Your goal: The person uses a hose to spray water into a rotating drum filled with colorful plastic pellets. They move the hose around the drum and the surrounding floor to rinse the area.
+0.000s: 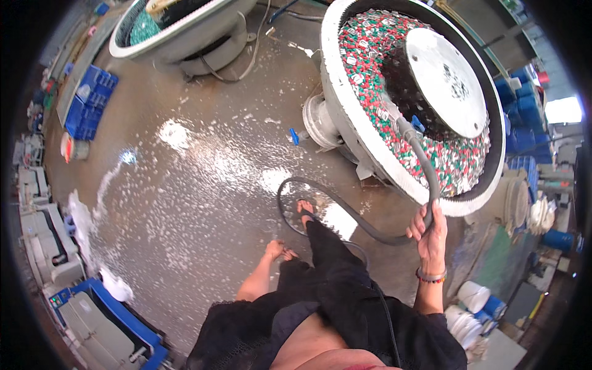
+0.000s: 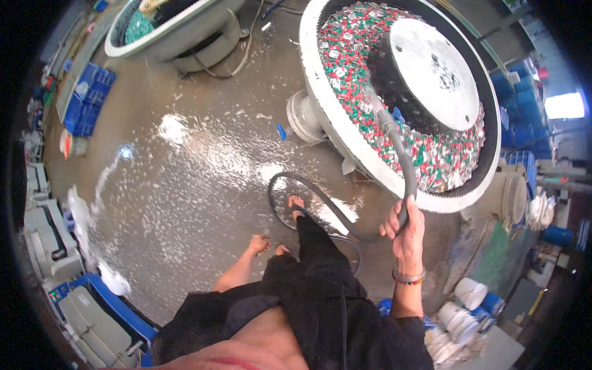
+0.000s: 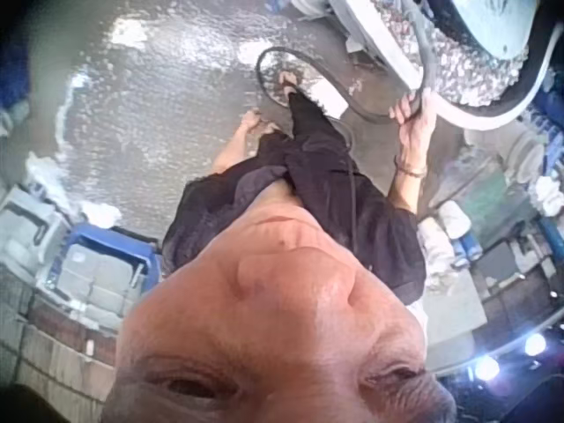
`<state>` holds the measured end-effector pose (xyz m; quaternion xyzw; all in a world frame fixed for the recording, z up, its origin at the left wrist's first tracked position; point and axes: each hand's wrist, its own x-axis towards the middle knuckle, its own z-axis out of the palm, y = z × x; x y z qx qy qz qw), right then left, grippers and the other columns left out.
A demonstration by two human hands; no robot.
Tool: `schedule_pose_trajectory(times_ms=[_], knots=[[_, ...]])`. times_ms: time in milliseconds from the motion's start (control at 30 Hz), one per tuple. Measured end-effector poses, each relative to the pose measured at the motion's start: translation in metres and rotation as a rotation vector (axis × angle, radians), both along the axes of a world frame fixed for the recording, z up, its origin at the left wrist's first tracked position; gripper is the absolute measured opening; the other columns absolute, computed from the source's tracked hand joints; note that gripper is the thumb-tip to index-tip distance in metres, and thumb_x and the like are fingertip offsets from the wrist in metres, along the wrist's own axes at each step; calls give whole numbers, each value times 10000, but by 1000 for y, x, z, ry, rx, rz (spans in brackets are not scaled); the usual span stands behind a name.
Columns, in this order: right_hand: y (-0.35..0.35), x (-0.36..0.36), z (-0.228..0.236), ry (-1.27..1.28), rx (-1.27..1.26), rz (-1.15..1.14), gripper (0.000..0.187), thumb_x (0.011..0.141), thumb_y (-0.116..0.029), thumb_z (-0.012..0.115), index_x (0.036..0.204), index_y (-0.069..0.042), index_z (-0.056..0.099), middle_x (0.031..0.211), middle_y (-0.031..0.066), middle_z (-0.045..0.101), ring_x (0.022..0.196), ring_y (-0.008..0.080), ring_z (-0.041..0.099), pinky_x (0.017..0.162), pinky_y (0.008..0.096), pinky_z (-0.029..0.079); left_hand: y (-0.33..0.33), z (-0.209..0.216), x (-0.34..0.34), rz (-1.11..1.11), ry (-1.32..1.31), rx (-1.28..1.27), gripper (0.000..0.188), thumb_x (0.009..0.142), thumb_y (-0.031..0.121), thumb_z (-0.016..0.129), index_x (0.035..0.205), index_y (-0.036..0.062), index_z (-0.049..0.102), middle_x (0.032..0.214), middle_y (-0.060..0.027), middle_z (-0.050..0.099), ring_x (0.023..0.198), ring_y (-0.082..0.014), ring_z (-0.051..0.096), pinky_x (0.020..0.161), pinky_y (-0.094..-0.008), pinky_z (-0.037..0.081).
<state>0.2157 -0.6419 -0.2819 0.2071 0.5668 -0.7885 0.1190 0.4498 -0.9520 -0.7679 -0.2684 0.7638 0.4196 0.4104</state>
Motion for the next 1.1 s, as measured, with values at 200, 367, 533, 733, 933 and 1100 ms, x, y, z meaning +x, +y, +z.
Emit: schedule_pose_trajectory(times_ms=[200,367,533,733,933,1100], knots=[[-11,41,-8,97,-93,75,368,931,-420,444,779,-85,461,514,-19,347,408,103,327,456,278,366,-30,89,44,519,29,149,339,840,113,488,1164,115,588,839,-39,674,646,-99,602,544,-273,506],[-3,58,-14,169,-11,54,309,896,-392,538,738,-154,421,547,-48,298,456,76,252,433,234,248,-12,94,157,737,212,94,348,816,101,504,1153,100,591,815,-45,672,646,-117,608,554,-281,507],[86,8,-77,218,125,60,735,783,-492,623,1283,-8,388,1072,95,531,616,122,453,503,247,396,-5,111,273,330,160,-317,375,722,111,552,1088,107,629,940,-138,666,845,-288,644,716,-402,516],[40,-1,-63,198,182,140,649,814,-451,600,1274,-28,423,967,66,513,617,120,448,511,251,388,48,104,429,1130,-111,-191,252,792,187,551,999,94,660,862,-108,674,756,-233,659,665,-361,528],[57,-19,-63,211,147,143,566,846,-410,577,1264,-48,457,862,37,495,618,119,443,518,255,379,111,104,478,1587,-133,-305,189,805,165,526,832,73,689,646,-71,653,599,-171,646,563,-295,517],[75,-24,-64,275,74,170,588,853,-405,569,1303,-50,435,1004,79,541,794,174,514,615,290,418,199,-1,473,803,-53,-318,179,768,178,572,742,39,682,654,-127,649,639,-211,663,582,-316,507]])
